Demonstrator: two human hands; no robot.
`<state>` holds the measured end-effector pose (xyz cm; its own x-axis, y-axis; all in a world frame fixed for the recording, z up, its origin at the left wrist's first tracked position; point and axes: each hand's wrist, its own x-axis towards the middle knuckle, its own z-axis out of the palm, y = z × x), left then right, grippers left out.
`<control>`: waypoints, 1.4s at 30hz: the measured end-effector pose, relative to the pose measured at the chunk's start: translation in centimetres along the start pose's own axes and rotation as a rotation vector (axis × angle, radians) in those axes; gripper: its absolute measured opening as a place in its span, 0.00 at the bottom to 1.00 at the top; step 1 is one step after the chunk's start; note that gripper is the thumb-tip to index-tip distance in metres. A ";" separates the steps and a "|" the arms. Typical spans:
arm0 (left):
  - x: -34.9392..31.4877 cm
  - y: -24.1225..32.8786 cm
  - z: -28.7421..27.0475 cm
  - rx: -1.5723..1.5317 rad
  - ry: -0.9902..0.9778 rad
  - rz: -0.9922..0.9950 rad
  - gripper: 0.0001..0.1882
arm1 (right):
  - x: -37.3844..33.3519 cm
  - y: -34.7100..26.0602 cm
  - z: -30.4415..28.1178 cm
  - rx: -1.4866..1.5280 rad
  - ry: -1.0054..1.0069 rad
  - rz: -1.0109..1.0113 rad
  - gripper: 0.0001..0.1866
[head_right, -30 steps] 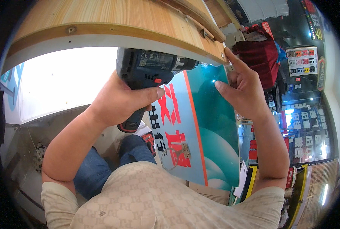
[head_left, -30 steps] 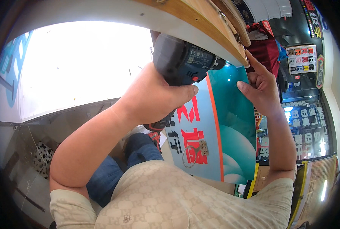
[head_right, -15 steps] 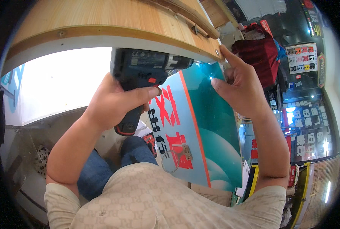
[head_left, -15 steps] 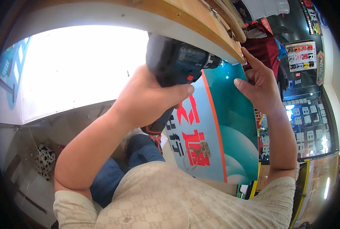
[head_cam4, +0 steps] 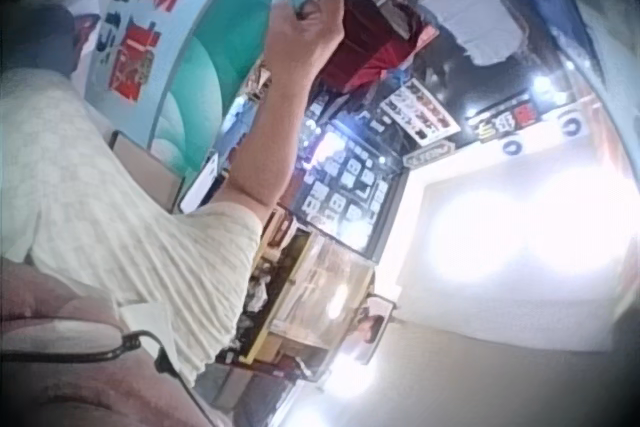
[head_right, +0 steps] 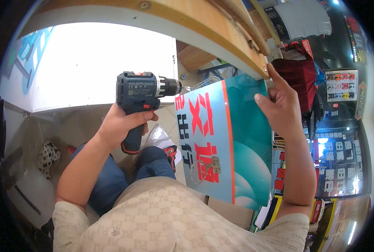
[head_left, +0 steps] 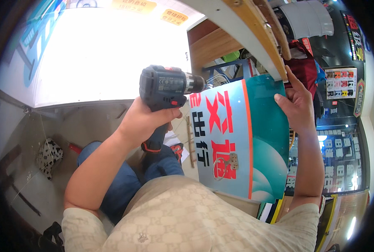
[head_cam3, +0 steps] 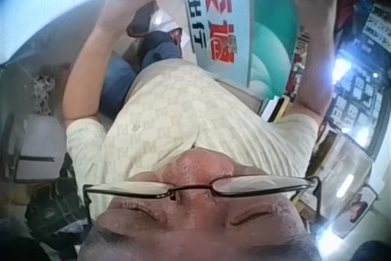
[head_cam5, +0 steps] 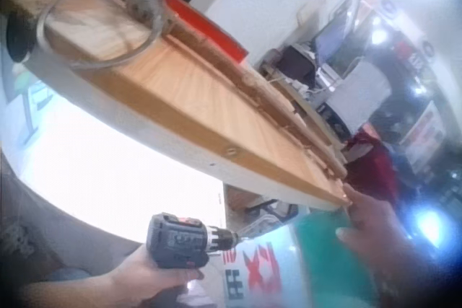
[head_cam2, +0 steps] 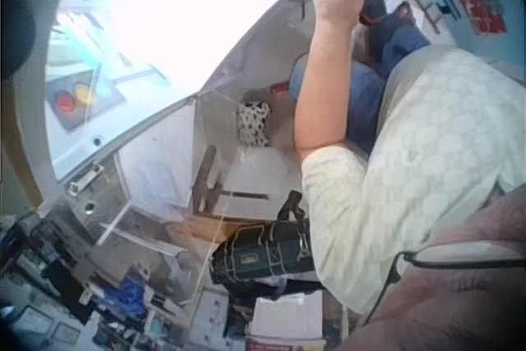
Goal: The person retrieves a cordless drill from a tool bag and uses it to drive screws into a wooden frame. They then attach a printed sign panel to the frame, securing it with additional screws to complete the lightbox assembly.
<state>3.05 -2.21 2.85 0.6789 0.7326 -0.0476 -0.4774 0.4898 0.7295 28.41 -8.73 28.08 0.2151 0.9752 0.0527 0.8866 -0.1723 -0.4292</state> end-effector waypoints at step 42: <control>1.2 -6.8 -4.5 0.032 0.080 -0.065 0.14 | 0.8 0.0 -0.8 -0.160 -0.006 -0.067 0.35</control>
<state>4.54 -2.53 -5.23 0.6607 0.7357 -0.1491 -0.4148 0.5234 0.7443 28.92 -8.07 28.85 0.1513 0.9859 0.0708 0.9529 -0.1265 -0.2755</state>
